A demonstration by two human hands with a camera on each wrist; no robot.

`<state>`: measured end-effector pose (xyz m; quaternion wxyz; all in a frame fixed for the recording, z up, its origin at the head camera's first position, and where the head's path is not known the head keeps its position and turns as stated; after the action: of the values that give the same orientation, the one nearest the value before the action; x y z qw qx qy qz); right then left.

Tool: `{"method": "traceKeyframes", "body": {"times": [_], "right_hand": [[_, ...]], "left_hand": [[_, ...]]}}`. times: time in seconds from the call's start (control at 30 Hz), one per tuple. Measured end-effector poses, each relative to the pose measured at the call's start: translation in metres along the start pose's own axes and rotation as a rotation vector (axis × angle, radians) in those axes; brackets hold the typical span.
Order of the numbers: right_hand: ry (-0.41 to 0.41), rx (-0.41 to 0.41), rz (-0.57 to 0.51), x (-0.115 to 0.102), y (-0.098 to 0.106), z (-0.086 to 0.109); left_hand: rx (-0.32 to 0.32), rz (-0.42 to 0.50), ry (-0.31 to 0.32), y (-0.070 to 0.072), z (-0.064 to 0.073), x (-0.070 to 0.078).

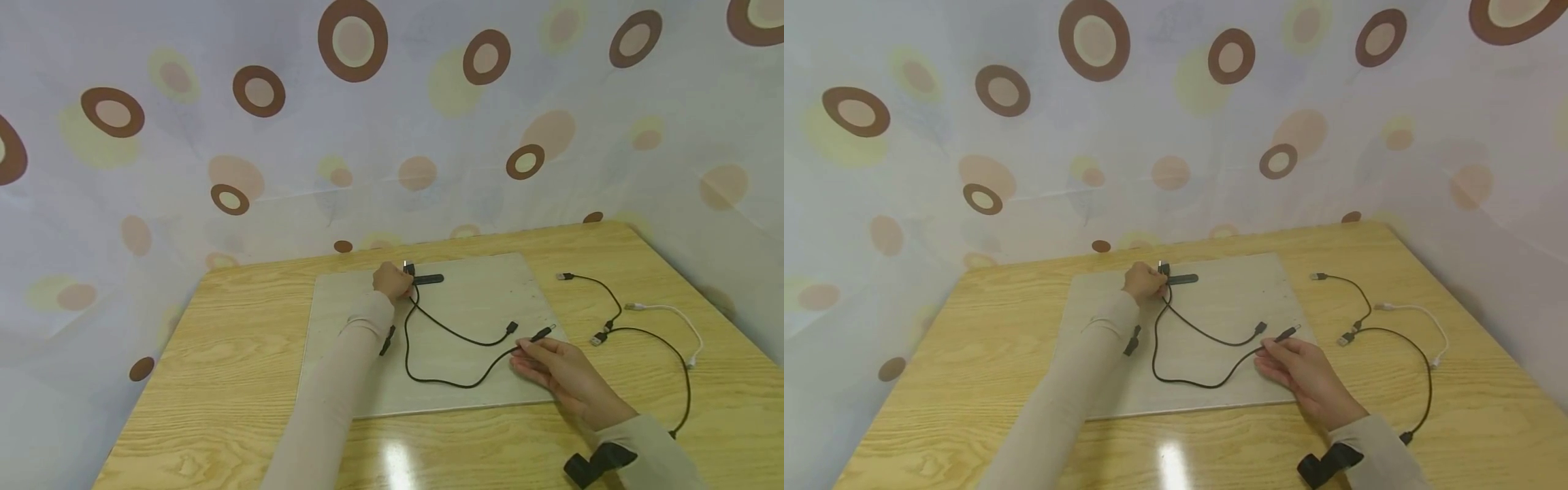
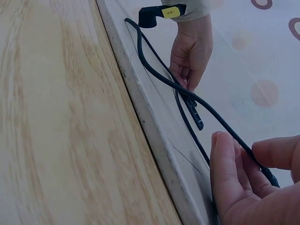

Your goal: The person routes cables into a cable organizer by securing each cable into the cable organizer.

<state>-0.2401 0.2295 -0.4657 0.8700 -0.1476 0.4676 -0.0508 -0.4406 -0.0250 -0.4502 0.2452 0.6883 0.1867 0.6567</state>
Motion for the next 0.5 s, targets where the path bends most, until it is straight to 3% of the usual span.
{"method": "traceKeyframes", "body": {"times": [0.33,0.5], "right_hand": [[0.010,0.007,0.018,-0.0002,0.0000,-0.0005],[-0.008,0.028,0.016,0.0014,0.0017,-0.0021]], "left_hand": [[0.003,0.081,0.044,0.0031,0.0083,0.0063],[-0.009,0.093,0.089,0.0000,0.0027,-0.0011]]}}
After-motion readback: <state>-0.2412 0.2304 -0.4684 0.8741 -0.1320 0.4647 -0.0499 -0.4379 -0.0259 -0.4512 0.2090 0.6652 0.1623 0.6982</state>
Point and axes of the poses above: each hand's wrist, its own z-axis away from the middle knuckle, its own y-axis out of the back of the hand, x = y × z, the point moved 9 cm from there along -z, towards the middle knuckle, and after that the axes turned 14 degrees about -y, right-handed, at the moved point
